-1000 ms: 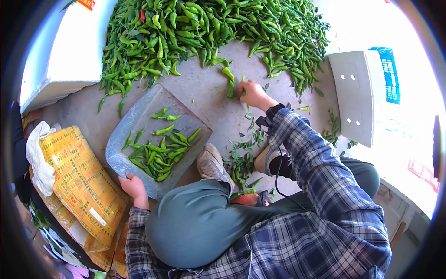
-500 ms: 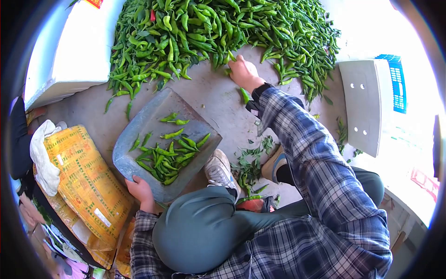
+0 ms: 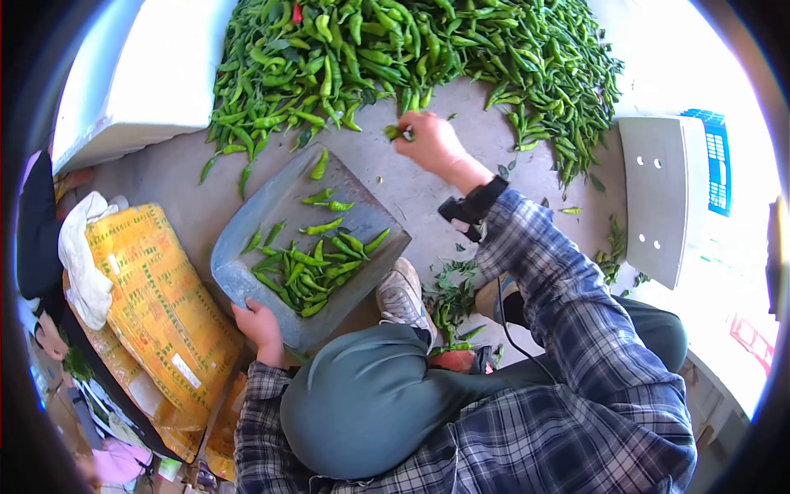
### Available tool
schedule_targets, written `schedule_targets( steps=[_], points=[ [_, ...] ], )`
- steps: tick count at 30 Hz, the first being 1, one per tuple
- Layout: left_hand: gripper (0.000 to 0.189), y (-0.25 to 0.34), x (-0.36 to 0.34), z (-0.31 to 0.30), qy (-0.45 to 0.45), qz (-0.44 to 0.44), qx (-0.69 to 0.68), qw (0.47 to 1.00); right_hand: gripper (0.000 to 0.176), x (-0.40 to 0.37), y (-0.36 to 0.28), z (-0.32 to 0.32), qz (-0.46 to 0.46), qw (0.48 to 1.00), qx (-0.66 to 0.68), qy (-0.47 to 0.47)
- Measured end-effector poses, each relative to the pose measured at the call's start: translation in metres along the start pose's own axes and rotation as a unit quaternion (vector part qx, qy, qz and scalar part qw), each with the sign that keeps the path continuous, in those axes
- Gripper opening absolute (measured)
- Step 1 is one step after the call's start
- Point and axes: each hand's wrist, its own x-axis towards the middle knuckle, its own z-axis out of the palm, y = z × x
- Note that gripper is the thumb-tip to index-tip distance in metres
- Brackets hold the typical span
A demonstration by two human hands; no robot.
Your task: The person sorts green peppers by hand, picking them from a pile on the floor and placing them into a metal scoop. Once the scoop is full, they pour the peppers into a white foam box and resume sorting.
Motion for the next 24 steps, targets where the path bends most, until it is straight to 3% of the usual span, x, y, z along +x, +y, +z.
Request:
schedule_targets(
  steps=[2,4,6,8,9,11,12,14,16,18,19,20,22,24],
  points=[
    [0.028,0.002,-0.001,-0.001,-0.011,-0.012,-0.019,1.0,0.029,-0.006,-0.001,-0.009,0.068,0.995,0.057,-0.042],
    [0.028,0.003,-0.001,0.0,0.011,-0.006,-0.014,1.0,0.029,-0.013,-0.021,-0.006,0.054,0.994,0.077,-0.052],
    [0.029,0.004,0.0,-0.001,0.005,-0.012,0.015,1.0,0.032,-0.027,-0.057,0.005,0.029,0.982,0.133,-0.131],
    [0.029,0.004,0.0,-0.001,0.014,0.0,0.026,1.0,0.044,-0.045,-0.092,0.026,-0.09,0.95,0.137,-0.266],
    [0.029,0.004,0.0,-0.001,0.016,0.004,0.016,1.0,0.044,-0.047,-0.098,0.039,-0.09,0.949,0.14,-0.267],
    [0.029,0.002,-0.001,-0.001,0.015,0.006,0.007,1.0,0.04,-0.051,-0.106,0.066,-0.229,0.947,0.116,-0.19],
    [0.029,0.002,-0.001,0.0,0.012,0.003,-0.006,1.0,0.04,-0.037,-0.108,0.076,-0.23,0.947,0.117,-0.192],
    [0.029,-0.002,-0.003,-0.002,0.0,0.003,-0.019,1.0,0.031,0.0,-0.109,0.091,-0.087,0.972,-0.014,-0.22],
    [0.029,-0.006,-0.001,0.002,-0.013,-0.029,-0.083,0.996,0.025,0.009,-0.107,0.1,-0.156,0.965,-0.111,-0.179],
    [0.029,-0.006,-0.002,0.003,-0.03,-0.018,-0.083,0.996,0.021,0.01,-0.104,0.122,-0.126,0.965,-0.156,-0.168],
    [0.03,-0.003,-0.002,0.002,-0.022,-0.017,-0.06,0.998,0.019,0.007,-0.107,0.123,-0.113,0.967,-0.166,-0.157],
    [0.03,0.001,-0.002,0.0,-0.012,-0.018,-0.036,0.999,0.02,0.007,-0.103,0.125,-0.11,0.953,-0.18,-0.218],
    [0.031,0.006,-0.002,0.0,-0.012,-0.017,-0.049,0.999,0.023,-0.002,-0.096,0.12,-0.097,0.963,-0.166,-0.189],
    [0.031,0.003,-0.002,0.001,-0.004,-0.016,-0.043,0.999,0.024,-0.006,-0.083,0.104,-0.048,0.991,-0.067,-0.104]
  ],
)
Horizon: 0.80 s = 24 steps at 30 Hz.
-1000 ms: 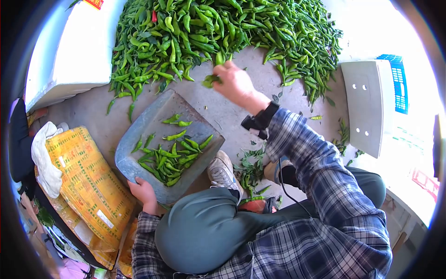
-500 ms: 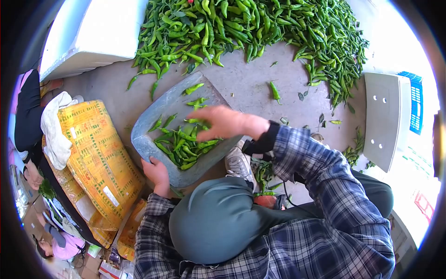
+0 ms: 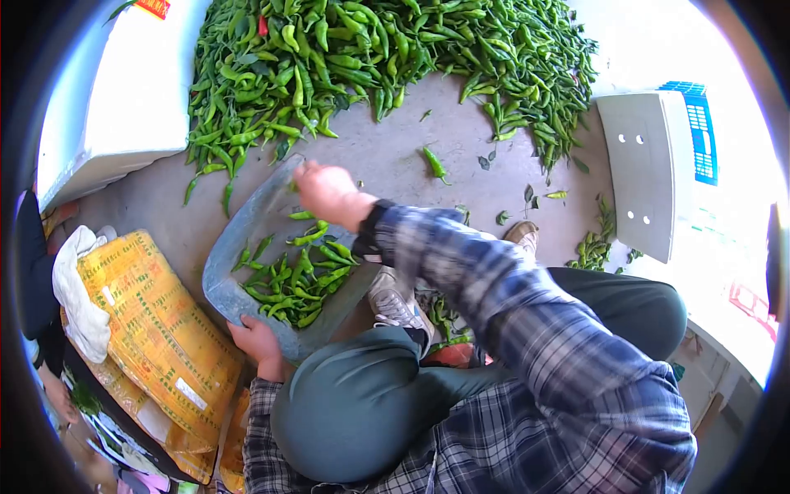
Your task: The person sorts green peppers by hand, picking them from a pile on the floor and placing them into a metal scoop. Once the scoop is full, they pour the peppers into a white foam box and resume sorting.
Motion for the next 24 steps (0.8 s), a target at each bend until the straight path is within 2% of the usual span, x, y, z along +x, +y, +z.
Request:
schedule_targets(
  steps=[3,6,10,13,16,17,18,20,21,22,23,24],
  points=[
    [0.03,0.003,0.0,-0.003,-0.014,-0.004,0.028,1.0,0.029,-0.035,0.063,-0.045,0.084,0.993,0.026,0.084],
    [0.03,0.011,-0.001,-0.005,-0.013,-0.009,0.045,0.999,0.028,-0.074,0.126,-0.08,0.234,0.968,-0.047,0.077],
    [0.029,0.001,0.003,-0.002,-0.004,-0.002,0.006,1.0,0.025,-0.098,0.155,-0.067,0.239,0.966,-0.083,0.056],
    [0.029,-0.002,0.001,-0.003,0.0,0.017,0.022,1.0,0.036,-0.099,0.148,-0.075,0.249,0.967,-0.013,-0.042],
    [0.028,0.004,0.001,-0.004,0.004,0.01,0.043,0.999,0.035,-0.103,0.156,-0.125,0.232,0.971,-0.036,0.031],
    [0.027,0.002,0.001,-0.003,0.007,0.013,0.042,0.999,0.032,-0.106,0.171,-0.15,0.236,0.966,-0.066,0.084],
    [0.027,0.001,0.001,-0.003,0.01,0.015,0.042,0.999,0.029,-0.111,0.185,-0.185,0.258,0.956,-0.096,0.098],
    [0.027,0.004,0.0,-0.003,0.007,0.012,0.048,0.999,0.033,-0.132,0.202,-0.266,0.343,0.914,-0.172,0.132],
    [0.027,0.004,0.0,-0.004,0.002,0.005,0.06,0.998,0.033,-0.151,0.219,-0.301,0.342,0.896,-0.192,0.21],
    [0.027,0.003,-0.001,-0.004,0.008,0.003,0.059,0.998,0.032,-0.171,0.251,-0.337,0.368,0.879,-0.204,0.225],
    [0.028,0.003,0.001,-0.004,0.0,-0.001,0.062,0.998,0.031,-0.187,0.255,-0.38,0.432,0.838,-0.256,0.213],
    [0.028,0.003,0.002,-0.004,-0.007,-0.007,0.066,0.998,0.031,-0.224,0.38,-0.416,0.343,0.871,-0.217,0.276]
  ],
)
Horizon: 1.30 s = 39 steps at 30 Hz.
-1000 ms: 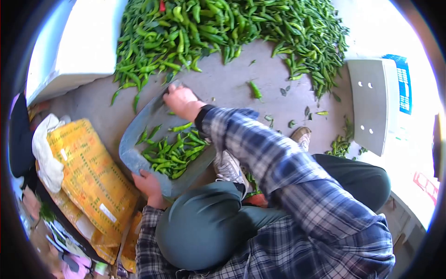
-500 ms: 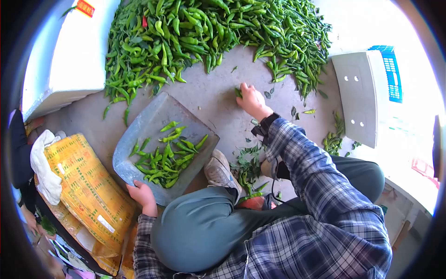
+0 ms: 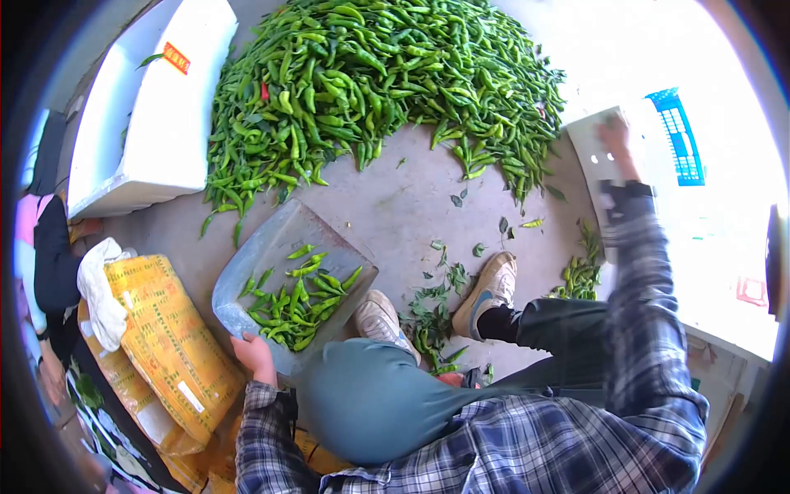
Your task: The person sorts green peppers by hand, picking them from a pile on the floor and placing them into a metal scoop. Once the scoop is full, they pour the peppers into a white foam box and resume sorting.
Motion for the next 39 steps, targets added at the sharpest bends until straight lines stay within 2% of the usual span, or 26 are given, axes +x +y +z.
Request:
schedule_targets(
  steps=[1,2,3,4,6,8,9,10,11,12,14,15,17,18,20,22,23,26,28,32,36,38,39],
  points=[
    [0.029,0.003,-0.002,0.0,0.016,0.01,-0.007,1.0,0.033,0.013,0.036,-0.034,0.076,0.997,0.025,-0.005],
    [0.029,0.0,-0.002,0.0,0.022,0.006,-0.005,1.0,0.044,0.017,0.052,-0.075,0.081,0.984,-0.159,0.013],
    [0.029,-0.004,-0.001,0.005,0.038,0.002,0.006,0.999,0.058,0.021,0.089,-0.091,0.086,0.974,-0.198,0.073],
    [0.029,-0.004,0.0,0.008,0.052,0.001,0.016,0.999,0.066,0.036,0.135,-0.089,0.054,0.942,-0.315,0.099],
    [0.03,0.003,-0.001,0.003,0.026,-0.01,0.012,1.0,0.062,0.001,0.038,-0.126,0.11,0.957,-0.266,0.023],
    [0.031,0.007,-0.002,0.001,0.028,-0.015,0.01,0.999,0.053,0.02,0.021,-0.074,-0.056,0.994,-0.087,0.039],
    [0.031,0.008,-0.003,0.0,0.028,-0.015,0.011,0.999,0.045,0.031,0.016,-0.015,-0.173,0.98,0.004,0.1],
    [0.032,0.01,-0.003,-0.001,0.014,-0.019,-0.006,1.0,0.043,0.033,-0.017,0.033,-0.098,0.977,0.176,-0.064],
    [0.033,0.009,-0.002,-0.002,0.001,-0.025,-0.022,0.999,0.046,-0.003,-0.099,0.04,-0.137,0.978,0.122,-0.104],
    [0.033,0.002,-0.001,0.0,0.004,-0.03,-0.019,0.999,0.047,-0.045,-0.187,0.023,-0.138,0.977,0.033,-0.161],
    [0.033,-0.013,0.001,0.008,0.043,0.039,0.019,0.998,0.048,-0.075,-0.267,0.069,-0.264,0.941,0.095,-0.191],
    [0.033,-0.011,0.0,0.005,0.044,0.037,0.022,0.998,0.05,-0.08,-0.295,0.097,-0.335,0.916,0.139,-0.175],
    [0.034,0.005,-0.004,0.0,0.024,0.014,-0.027,0.999,0.054,-0.09,-0.351,0.11,-0.242,0.921,0.123,-0.278],
    [0.034,0.003,-0.004,0.001,0.025,0.012,-0.022,0.999,0.058,-0.086,-0.364,0.136,-0.219,0.929,0.14,-0.262],
    [0.033,-0.001,-0.001,0.003,0.02,0.025,-0.036,0.999,0.068,-0.084,-0.386,0.162,-0.166,0.961,0.145,-0.168],
    [0.033,0.004,-0.001,0.002,0.013,0.009,-0.024,1.0,0.077,-0.085,-0.407,0.175,-0.075,0.967,0.157,-0.186],
    [0.033,0.004,-0.002,0.001,0.004,-0.007,-0.016,1.0,0.08,-0.091,-0.415,0.177,-0.059,0.961,0.176,-0.205],
    [0.034,0.003,-0.002,0.001,0.015,0.003,0.006,1.0,0.08,-0.111,-0.429,0.186,-0.075,0.968,0.185,-0.155],
    [0.034,0.006,-0.002,-0.001,0.009,0.005,-0.011,1.0,0.074,-0.125,-0.421,0.191,-0.139,0.97,0.157,-0.124],
    [0.034,0.001,-0.002,0.0,-0.018,-0.022,-0.059,0.998,0.06,-0.152,-0.386,0.186,-0.287,0.942,0.097,-0.145],
    [0.034,0.006,-0.003,0.0,0.002,-0.011,-0.018,1.0,0.064,-0.176,-0.356,0.162,-0.359,0.906,0.064,-0.214],
    [0.034,0.007,-0.003,-0.001,-0.002,-0.001,-0.032,0.999,0.067,-0.172,-0.356,0.13,-0.381,0.837,-0.077,-0.385],
    [0.034,0.007,-0.003,0.0,-0.003,-0.003,-0.03,1.0,0.063,-0.169,-0.362,0.118,-0.368,0.815,-0.125,-0.429]
  ],
)
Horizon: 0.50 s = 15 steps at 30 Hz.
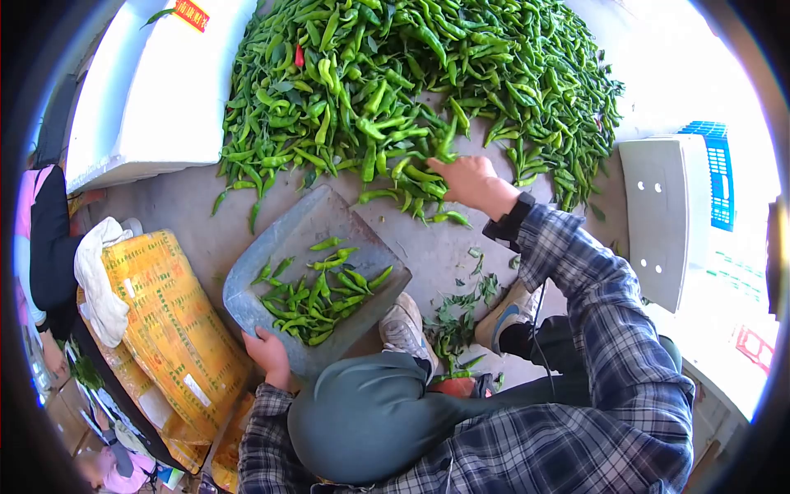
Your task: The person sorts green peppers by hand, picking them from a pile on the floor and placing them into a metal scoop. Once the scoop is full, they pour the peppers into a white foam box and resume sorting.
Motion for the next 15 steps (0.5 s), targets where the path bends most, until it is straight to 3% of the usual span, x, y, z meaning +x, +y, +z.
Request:
schedule_targets(
  steps=[3,5,7,9,10,14,15],
  points=[
    [0.034,-0.006,-0.001,0.0,0.0,0.005,-0.013,1.0,0.051,0.01,-0.027,-0.027,0.007,0.999,-0.018,0.037],
    [0.034,-0.016,0.002,0.005,0.033,0.05,0.012,0.998,0.041,0.014,-0.07,-0.041,-0.056,0.987,0.041,0.146],
    [0.033,0.0,-0.002,-0.003,0.03,0.034,0.008,0.999,0.039,0.055,-0.095,-0.011,-0.212,0.887,-0.056,0.407],
    [0.033,0.007,-0.004,0.0,0.021,0.021,0.0,1.0,0.041,0.072,-0.109,0.003,-0.195,0.915,-0.083,0.344],
    [0.033,0.004,-0.002,-0.001,0.01,0.009,-0.015,1.0,0.043,0.074,-0.106,0.006,-0.141,0.933,-0.137,0.301],
    [0.031,-0.006,0.0,0.0,0.0,0.0,-0.013,1.0,0.049,0.049,-0.06,0.034,-0.15,0.919,-0.11,0.347],
    [0.031,-0.006,0.001,-0.001,-0.004,0.002,-0.004,1.0,0.049,0.041,-0.046,0.042,-0.144,0.934,-0.118,0.305]
  ],
)
